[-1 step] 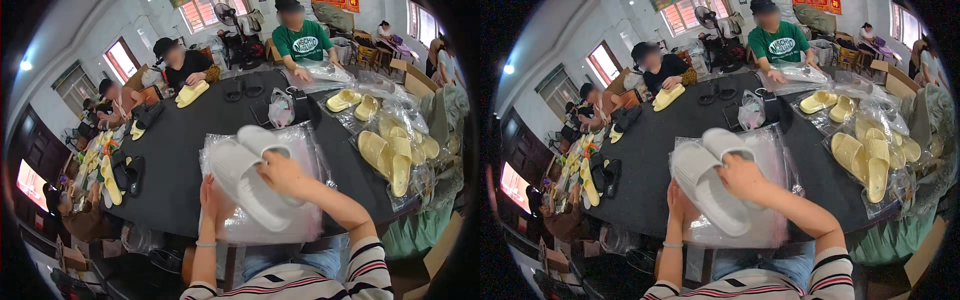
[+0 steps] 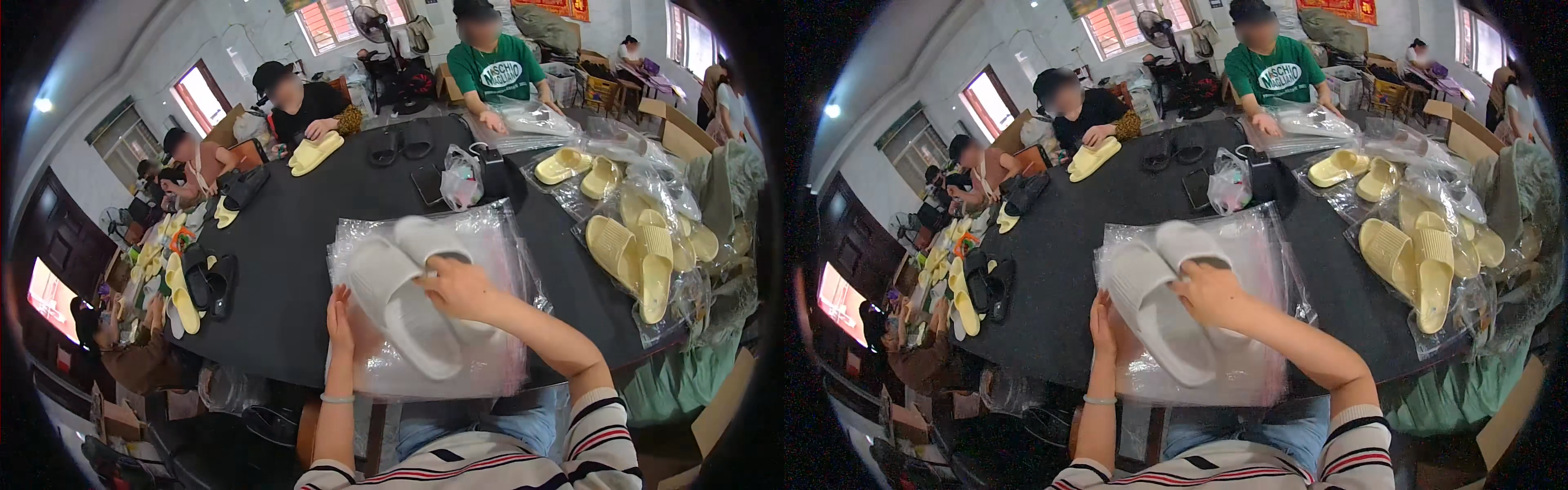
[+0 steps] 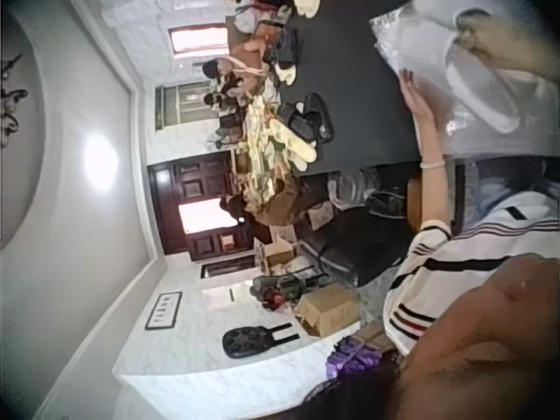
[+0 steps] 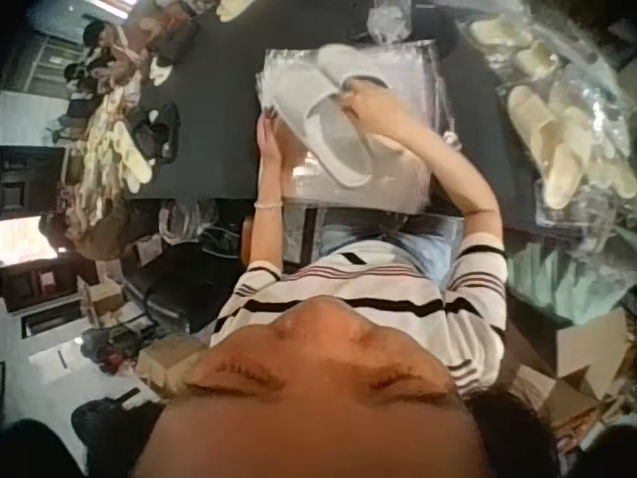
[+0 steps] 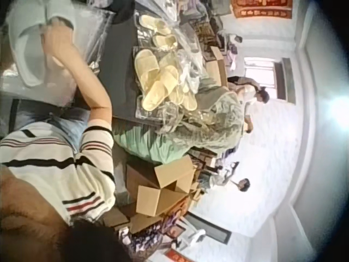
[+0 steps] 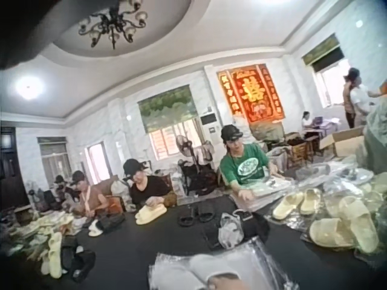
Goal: The person packs pairs of plastic slippers into clear plastic bags. They pick up slippers of various colors from a table, place them into bags, and set the packaged pairs aside. The task is performed by hand in a repetitive assembly line manner.
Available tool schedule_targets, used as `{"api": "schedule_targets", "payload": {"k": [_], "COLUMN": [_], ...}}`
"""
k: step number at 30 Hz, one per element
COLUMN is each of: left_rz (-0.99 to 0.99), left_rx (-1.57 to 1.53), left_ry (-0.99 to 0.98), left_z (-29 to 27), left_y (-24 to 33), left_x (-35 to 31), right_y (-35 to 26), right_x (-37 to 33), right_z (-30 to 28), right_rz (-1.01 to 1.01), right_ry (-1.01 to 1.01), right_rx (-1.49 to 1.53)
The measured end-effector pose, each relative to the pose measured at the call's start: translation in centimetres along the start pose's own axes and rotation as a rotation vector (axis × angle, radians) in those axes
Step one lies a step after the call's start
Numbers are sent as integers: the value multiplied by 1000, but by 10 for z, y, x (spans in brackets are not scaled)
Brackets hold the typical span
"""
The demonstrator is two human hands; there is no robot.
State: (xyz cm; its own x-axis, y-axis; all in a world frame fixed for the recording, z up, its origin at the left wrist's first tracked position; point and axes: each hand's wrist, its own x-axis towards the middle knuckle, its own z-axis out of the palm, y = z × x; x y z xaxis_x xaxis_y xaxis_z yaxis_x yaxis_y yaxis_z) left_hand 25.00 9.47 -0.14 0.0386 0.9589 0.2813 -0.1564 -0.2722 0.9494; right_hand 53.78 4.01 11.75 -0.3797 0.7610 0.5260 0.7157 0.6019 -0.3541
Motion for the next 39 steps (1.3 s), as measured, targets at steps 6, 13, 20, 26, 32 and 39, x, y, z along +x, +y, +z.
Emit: {"api": "schedule_targets", "payload": {"k": [6,13,20,26,32,39], "left_rz": [119,670,344,330,180,93], "left_rx": [129,908,1412,1412,1467,1517], "left_ry": [103,51,-243,-191,18,299], "left_z": [-30,25,127,113,29,-210], "left_y": [-30,47,65,60,127,125], "left_x": [-1,-40,-43,-19,1,70], "right_y": [45,121,113,115,110,113], "right_x": [-18,-76,-72,-77,-74,-75], "right_z": [17,61,60,57,52,64], "right_rz": [290,504,386,375,374,306], "right_ry": [203,217,161,145,129,155], "right_rx": [367,400,317,317,371,313]}}
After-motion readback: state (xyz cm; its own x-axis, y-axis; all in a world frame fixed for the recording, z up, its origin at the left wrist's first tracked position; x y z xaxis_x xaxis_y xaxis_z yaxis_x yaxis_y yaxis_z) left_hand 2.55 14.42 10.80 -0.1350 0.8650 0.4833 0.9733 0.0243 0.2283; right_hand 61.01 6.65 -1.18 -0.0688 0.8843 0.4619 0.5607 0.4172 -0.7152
